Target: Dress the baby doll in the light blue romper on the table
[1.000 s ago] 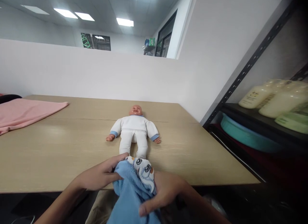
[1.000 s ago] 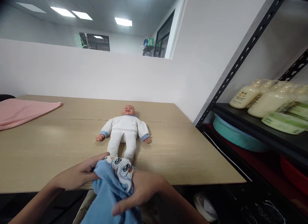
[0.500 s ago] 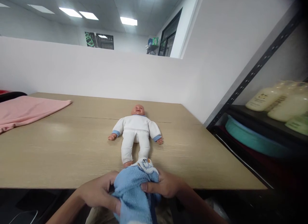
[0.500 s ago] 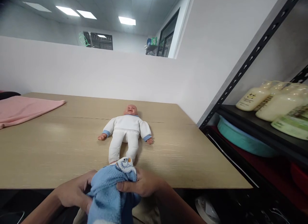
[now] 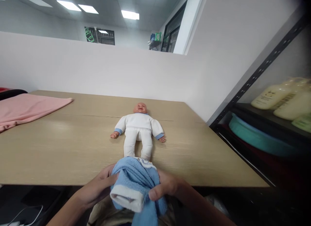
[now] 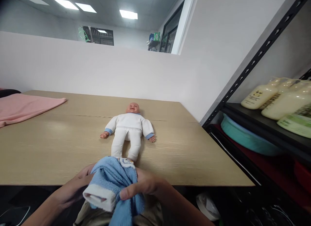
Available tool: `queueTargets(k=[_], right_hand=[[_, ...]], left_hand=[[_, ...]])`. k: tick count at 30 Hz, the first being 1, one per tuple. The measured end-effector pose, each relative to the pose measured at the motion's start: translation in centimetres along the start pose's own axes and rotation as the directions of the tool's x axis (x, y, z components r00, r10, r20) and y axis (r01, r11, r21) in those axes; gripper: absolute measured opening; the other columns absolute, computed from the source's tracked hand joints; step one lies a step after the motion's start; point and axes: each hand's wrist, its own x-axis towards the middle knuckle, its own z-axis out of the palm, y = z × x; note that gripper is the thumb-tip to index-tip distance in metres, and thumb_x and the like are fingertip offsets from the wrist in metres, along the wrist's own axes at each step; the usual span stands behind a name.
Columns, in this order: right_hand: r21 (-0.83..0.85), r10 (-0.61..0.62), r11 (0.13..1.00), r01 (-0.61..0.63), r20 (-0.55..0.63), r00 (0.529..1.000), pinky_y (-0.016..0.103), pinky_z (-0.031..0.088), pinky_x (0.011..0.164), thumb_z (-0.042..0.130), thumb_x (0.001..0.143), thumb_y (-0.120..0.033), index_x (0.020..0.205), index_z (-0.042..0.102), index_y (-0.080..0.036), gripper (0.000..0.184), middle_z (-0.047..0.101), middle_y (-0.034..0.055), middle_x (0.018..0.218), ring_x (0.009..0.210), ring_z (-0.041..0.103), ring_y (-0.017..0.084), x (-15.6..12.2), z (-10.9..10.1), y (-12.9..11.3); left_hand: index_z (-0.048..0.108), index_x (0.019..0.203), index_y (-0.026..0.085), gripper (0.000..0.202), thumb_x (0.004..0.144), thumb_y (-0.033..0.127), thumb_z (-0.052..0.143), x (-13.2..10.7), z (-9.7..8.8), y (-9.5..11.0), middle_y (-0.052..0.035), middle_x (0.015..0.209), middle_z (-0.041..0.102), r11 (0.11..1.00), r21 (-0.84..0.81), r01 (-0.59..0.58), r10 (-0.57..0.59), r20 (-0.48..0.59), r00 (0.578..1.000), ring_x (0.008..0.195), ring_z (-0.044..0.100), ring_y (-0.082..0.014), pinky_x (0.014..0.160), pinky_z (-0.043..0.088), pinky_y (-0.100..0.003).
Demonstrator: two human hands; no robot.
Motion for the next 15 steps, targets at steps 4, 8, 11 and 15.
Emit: queueTargets(k=[4,8,11,15], right_hand=[[0.024,-0.125,0.992,0.124,0.069,0.990,0.044,0.062,0.114,0.115,0.052,-0.050,0.137,0.078,-0.018,0.098,0.086,0.0106,0.121,0.125,0.079,0.034,0.9,0.9,-1.3],[-0.189,-0.178,0.971,0.148,-0.154,0.972,0.045,0.062,0.117,0.102,0.080,-0.043,0.129,0.082,-0.021,0.058,0.087,0.0068,0.120,0.120,0.081,0.029,0.5,2.6,-3.2],[-0.459,-0.304,0.885,0.084,-0.432,0.849,0.049,0.061,0.119,0.088,0.094,-0.036,0.127,0.082,-0.022,0.036,0.086,0.0088,0.128,0.124,0.079,0.031,0.4,3.5,-3.4],[-0.691,-0.383,0.714,-0.112,-0.519,0.764,0.050,0.060,0.117,0.073,0.099,-0.024,0.127,0.081,-0.023,0.028,0.084,0.0122,0.132,0.127,0.078,0.034,1.5,3.8,-3.2]], left_hand=[[0.081,0.142,0.020,0.065,0.096,0.066,0.086,-0.6,0.0,0.5,-0.0141,0.125,0.085,0.998,0.070,-0.004,0.004,-0.011,1.000,0.116,0.077,-0.0318,0.107,0.058,-0.041],[0.071,0.154,0.022,0.086,0.083,0.063,0.098,-1.2,0.8,1.2,-0.0161,0.152,0.076,0.942,0.326,-0.084,0.097,-0.026,0.995,0.140,0.070,-0.0406,0.124,0.053,-0.051],[0.067,0.155,0.026,0.075,0.092,0.060,0.091,-1.1,1.3,1.1,-0.0128,0.159,0.073,0.862,0.507,-0.027,0.145,-0.194,0.970,0.147,0.067,-0.0380,0.124,0.054,-0.048],[0.068,0.136,0.023,0.052,0.103,0.063,0.068,0.0,1.1,0.1,-0.0128,0.134,0.082,0.711,0.701,0.052,0.242,-0.314,0.918,0.129,0.075,-0.0378,0.110,0.059,-0.048]])
